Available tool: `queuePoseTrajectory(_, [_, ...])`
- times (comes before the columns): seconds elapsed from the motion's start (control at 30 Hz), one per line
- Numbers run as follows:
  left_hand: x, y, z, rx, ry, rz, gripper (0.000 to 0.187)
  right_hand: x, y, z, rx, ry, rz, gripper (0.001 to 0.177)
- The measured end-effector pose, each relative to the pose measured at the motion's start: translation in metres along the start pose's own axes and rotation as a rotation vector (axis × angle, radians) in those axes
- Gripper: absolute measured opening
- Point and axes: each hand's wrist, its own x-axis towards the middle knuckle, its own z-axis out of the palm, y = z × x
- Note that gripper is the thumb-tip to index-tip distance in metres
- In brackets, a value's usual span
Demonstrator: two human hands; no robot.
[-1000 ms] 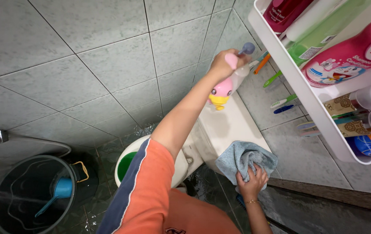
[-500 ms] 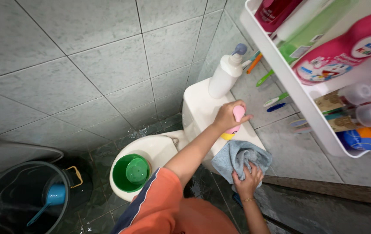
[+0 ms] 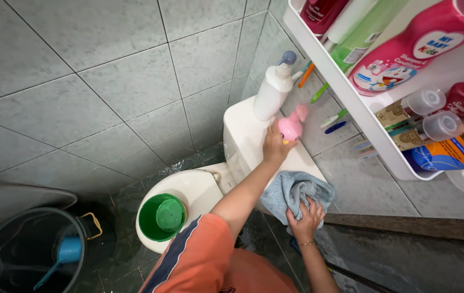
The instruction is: The person washes their hands with water from a blue scoop, then wipes the toilet seat, lid, and tank with a cloth, and rearranges toiletries on a shelf.
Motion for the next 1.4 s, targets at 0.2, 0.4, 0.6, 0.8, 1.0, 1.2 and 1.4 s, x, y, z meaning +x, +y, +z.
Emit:
queuePoseTrajectory(0.2, [0.024,-0.003,0.009,-0.054,-0.046,-0.079,0.106,-0.001,0.001,0.0,-0.024,-0.016,0.001,0.039])
queuePoseTrajectory(0.4, [0.021,0.011,-0.015,-0.129,-0.03,-0.125,0.093,0.052,0.004,-0.009,-0.233,-0.222,-0.01,0.05])
queuePoseTrajectory(0.6, [-0.033,0.022,-0.054,-0.242,-0.036,-0.167,0.064,0.118,-0.025,0.011,-0.467,-0.297,0.168,0.054])
queuePoseTrajectory(0.8, [-0.083,-0.005,-0.145,-0.421,-0.207,-0.33,0.048,0.046,-0.041,-0.002,-0.307,-0.329,0.015,0.066])
queuePoseTrajectory(1.0, [-0.066,0.011,-0.252,-0.271,-0.225,-0.255,0.041,0.141,-0.075,-0.055,-0.556,-0.821,0.319,0.083])
queuePoseTrajectory(1.2, [-0.048,0.051,-0.361,-0.179,-0.202,-0.22,0.039,0.184,-0.177,-0.221,-0.222,-0.899,0.165,0.072])
queuePoseTrajectory(1.4, [-0.013,0.12,-0.382,-0.303,-0.262,0.026,0.035,0.322,-0.251,-0.372,-0.292,-0.069,-0.063,0.045])
